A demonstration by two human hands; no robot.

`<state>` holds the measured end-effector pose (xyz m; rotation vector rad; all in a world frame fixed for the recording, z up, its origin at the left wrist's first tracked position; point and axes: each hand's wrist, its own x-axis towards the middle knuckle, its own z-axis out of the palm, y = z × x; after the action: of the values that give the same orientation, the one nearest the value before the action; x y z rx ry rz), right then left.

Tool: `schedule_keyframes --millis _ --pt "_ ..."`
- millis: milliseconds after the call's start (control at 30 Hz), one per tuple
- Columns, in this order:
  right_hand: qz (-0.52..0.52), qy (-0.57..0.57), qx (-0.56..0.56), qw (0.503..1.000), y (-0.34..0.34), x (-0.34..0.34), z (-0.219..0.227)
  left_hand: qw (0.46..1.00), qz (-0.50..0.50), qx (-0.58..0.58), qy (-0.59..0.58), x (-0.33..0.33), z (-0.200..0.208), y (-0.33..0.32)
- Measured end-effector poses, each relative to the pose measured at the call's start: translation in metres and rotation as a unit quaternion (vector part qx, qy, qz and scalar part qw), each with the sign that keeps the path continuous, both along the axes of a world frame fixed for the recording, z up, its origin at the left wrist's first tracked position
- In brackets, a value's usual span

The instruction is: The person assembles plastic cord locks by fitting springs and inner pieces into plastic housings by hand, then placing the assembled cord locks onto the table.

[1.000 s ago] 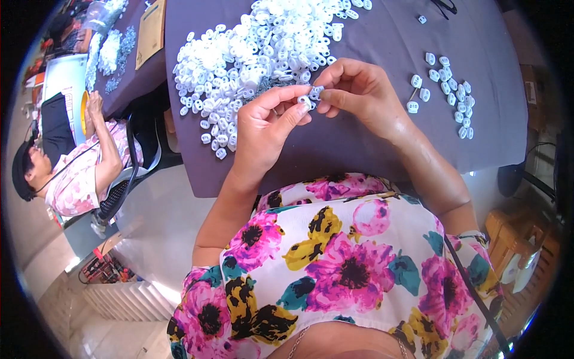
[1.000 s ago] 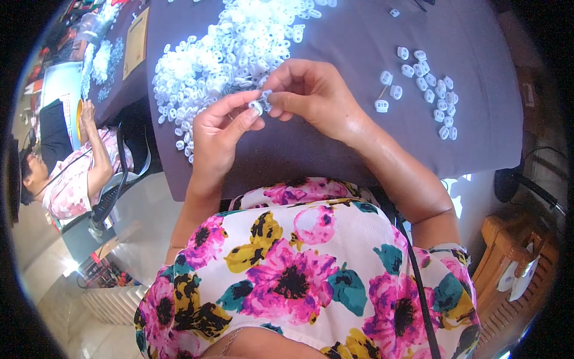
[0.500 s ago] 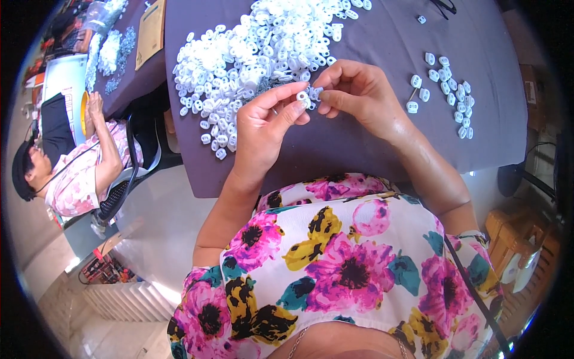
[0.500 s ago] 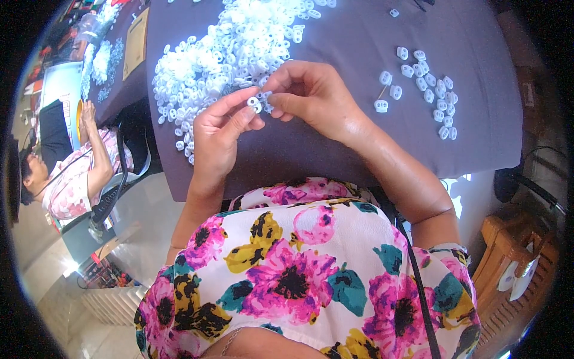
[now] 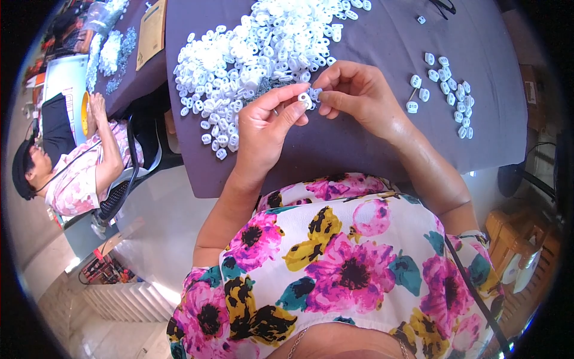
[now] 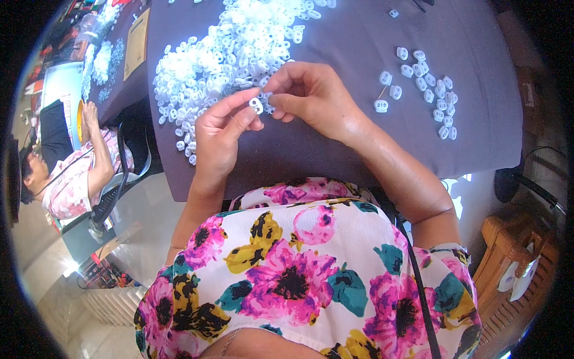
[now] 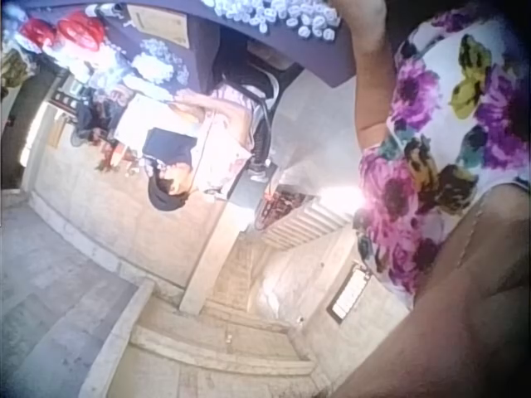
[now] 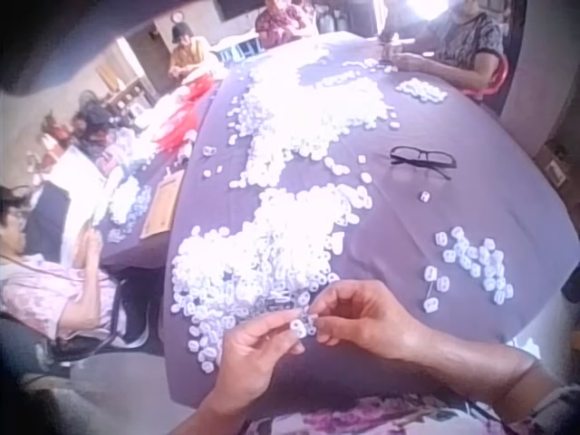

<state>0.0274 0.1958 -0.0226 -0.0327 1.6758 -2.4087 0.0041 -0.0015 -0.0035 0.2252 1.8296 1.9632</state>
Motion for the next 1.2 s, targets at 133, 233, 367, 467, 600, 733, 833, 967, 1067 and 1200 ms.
schedule_keyframes --millis 133,233,367,467,600,733,833,967,1067,1200 --pt "0.005 -0.002 -0.008 1.000 -0.0005 0.0003 -0.0006 1.000 -0.008 -0.010 0.016 0.0005 0.0000 0.0015" --pt "0.012 -0.001 -0.010 1.000 -0.0005 0.0000 -0.0016 1.000 -0.010 0.002 0.010 -0.0001 -0.0004 0.0013" --pt "0.016 -0.008 -0.001 1.000 -0.0007 -0.0005 -0.0013 1.000 -0.010 -0.015 0.017 -0.0004 0.0020 0.0020" --pt "0.021 -0.013 -0.002 1.000 -0.0012 -0.0014 0.0002 1.000 -0.020 0.003 0.012 0.0016 0.0032 0.0022" --pt "0.016 -0.024 -0.017 0.999 -0.0018 -0.0020 0.0020 1.000 -0.014 -0.006 0.005 0.0010 0.0031 0.0009" --pt "0.019 -0.032 -0.021 0.999 -0.0012 -0.0028 0.0026 1.000 -0.019 -0.012 0.004 0.0014 0.0037 -0.0006" --pt "0.024 -0.036 -0.025 0.999 -0.0011 -0.0028 0.0026 1.000 -0.014 -0.009 0.017 0.0032 0.0023 -0.0001" --pt "0.027 -0.034 -0.028 0.999 -0.0012 -0.0021 0.0036 0.999 -0.009 -0.010 0.043 0.0042 0.0009 -0.0003" --pt "0.031 -0.029 -0.030 0.999 -0.0003 -0.0019 0.0033 0.998 -0.006 -0.022 0.065 0.0055 0.0006 0.0002" --pt "0.030 -0.031 -0.033 0.998 -0.0010 -0.0015 0.0028 0.997 -0.003 -0.020 0.073 0.0057 -0.0003 0.0006"
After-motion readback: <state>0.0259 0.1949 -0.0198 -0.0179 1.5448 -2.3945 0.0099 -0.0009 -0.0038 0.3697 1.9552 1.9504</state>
